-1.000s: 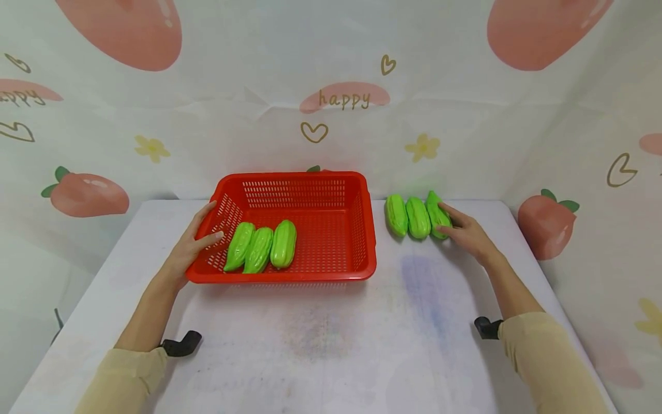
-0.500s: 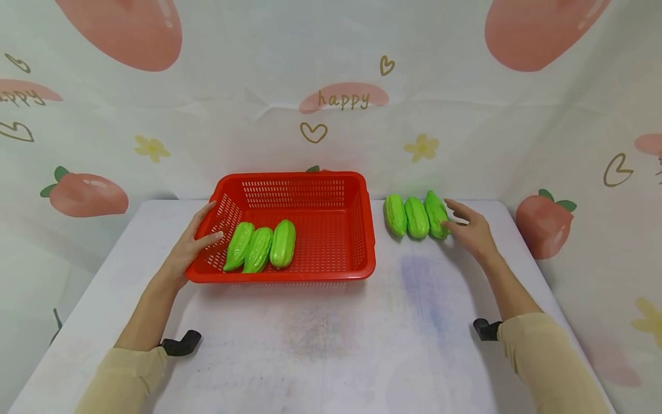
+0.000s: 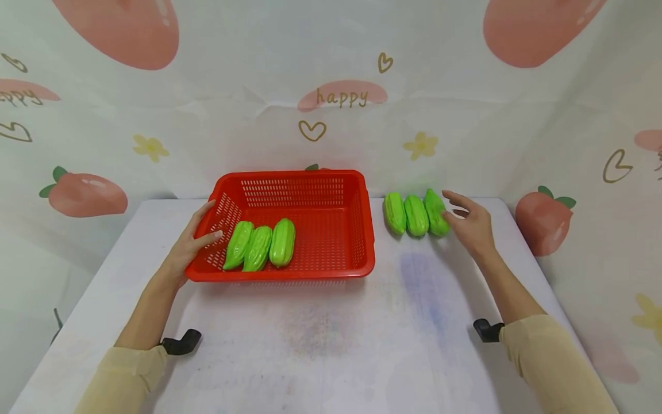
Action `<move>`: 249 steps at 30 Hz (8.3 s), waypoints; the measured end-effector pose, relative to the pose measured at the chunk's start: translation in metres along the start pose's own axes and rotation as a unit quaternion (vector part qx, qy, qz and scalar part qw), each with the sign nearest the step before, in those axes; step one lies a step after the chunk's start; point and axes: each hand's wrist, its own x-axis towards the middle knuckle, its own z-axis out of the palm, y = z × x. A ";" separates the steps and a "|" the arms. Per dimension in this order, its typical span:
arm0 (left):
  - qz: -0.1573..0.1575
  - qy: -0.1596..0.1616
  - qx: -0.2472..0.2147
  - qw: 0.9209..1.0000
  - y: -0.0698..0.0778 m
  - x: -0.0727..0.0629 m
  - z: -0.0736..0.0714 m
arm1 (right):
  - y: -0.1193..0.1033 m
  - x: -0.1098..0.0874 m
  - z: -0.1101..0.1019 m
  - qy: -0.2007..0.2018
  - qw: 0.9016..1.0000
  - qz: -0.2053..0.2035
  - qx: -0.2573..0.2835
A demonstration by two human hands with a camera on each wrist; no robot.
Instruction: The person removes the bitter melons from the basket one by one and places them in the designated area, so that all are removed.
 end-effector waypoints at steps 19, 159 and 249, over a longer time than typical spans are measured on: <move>-0.003 0.006 0.001 1.000 -0.001 -0.002 -0.001 | -0.033 -0.019 0.027 -0.051 0.990 -0.080 0.101; 0.004 0.000 0.003 1.000 0.002 0.001 0.001 | -0.189 -0.003 0.231 -0.416 0.899 -0.009 -0.137; 0.004 0.000 0.000 1.000 0.001 -0.001 0.000 | -0.191 -0.006 0.213 -0.368 0.929 -0.006 0.025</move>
